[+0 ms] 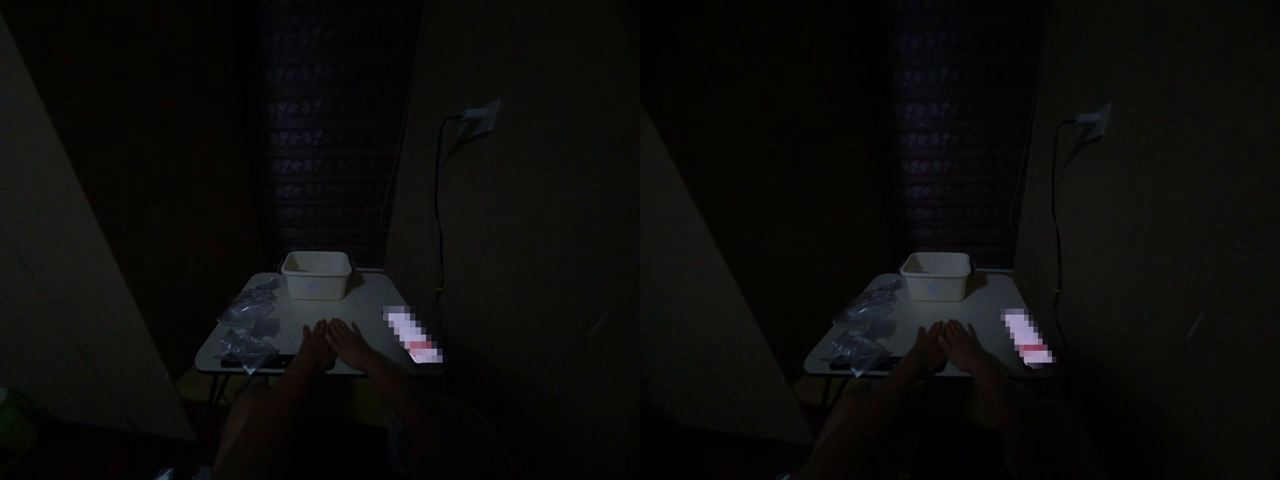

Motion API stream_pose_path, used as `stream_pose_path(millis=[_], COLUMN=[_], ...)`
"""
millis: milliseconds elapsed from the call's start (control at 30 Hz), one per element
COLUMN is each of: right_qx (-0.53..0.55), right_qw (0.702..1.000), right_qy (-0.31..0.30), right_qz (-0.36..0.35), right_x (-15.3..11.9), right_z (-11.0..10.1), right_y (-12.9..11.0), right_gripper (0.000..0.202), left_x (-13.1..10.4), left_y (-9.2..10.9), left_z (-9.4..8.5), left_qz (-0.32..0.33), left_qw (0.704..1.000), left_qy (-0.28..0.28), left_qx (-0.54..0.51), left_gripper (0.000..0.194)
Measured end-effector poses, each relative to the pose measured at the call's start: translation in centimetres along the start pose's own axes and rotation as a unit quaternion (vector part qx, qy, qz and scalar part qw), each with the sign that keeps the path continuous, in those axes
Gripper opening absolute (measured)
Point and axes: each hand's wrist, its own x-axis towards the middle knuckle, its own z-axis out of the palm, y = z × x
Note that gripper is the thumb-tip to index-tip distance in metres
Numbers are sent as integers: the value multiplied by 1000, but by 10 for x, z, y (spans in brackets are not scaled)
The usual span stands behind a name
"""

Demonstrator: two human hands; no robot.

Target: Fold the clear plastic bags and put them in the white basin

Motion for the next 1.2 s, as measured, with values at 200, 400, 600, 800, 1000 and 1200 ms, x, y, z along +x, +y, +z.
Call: stream_pose_path(millis=[200,400,600,800,1000,1200], right_qx=[-11,-19,-8,-5,-20,-36], right_qw=[1000,998,1000,1000,1000,999], right_qy=[-12,-4,0,1,15,16], right_qz=[8,59,27,4,-1,-17], right_x=[-1,-1,-2,-1,1,1], right_z=[0,-1,-2,-1,2,4], right_y=[-3,-7,-9,-9,-7,-7], right_gripper=[56,63,61,58,60,59], left_x=[0,-4,-7,-7,-15,-21], left_y=[2,0,-7,-13,-31,-35], left_z=[-1,-6,-6,-10,-20,-14], left_qz=[-97,-134,-68,-62,-136,-39], left_qw=[995,990,996,995,987,998], left_qy=[-16,-42,-50,-66,-83,-51], left_qx=[-2,-14,-31,-40,-23,-12], left_gripper=[63,65,62,62,72,74])
